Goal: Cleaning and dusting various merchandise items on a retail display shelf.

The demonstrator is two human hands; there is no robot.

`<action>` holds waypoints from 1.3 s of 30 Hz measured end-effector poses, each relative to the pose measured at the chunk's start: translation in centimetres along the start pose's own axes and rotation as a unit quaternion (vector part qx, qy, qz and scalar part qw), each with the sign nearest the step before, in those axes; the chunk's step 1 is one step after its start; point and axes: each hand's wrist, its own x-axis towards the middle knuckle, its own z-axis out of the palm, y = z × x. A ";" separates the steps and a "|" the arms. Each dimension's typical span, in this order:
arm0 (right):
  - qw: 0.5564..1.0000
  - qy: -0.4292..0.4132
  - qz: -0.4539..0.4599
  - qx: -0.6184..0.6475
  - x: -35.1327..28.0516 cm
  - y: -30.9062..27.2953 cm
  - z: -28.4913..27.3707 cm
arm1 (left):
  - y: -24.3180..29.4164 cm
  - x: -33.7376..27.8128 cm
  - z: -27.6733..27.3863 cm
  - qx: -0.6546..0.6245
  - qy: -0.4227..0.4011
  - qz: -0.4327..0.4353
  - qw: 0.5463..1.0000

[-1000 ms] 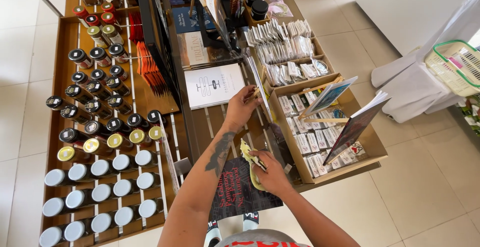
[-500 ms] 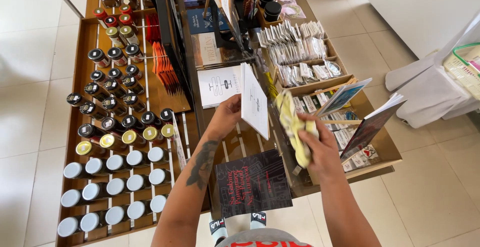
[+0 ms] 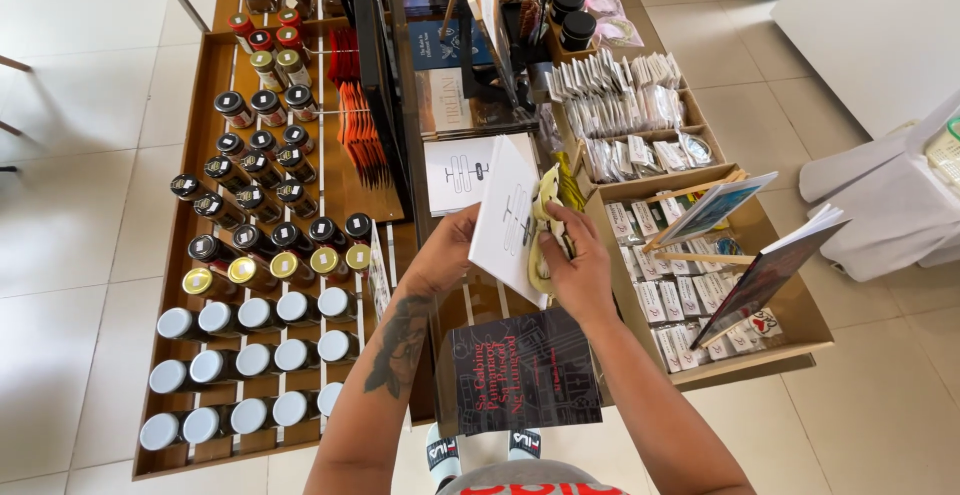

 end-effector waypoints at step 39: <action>0.992 -0.072 0.105 -0.011 -4.1 8.6 5.3 | 1.2 7.9 -5.7 -0.001 0.114 0.123 0.986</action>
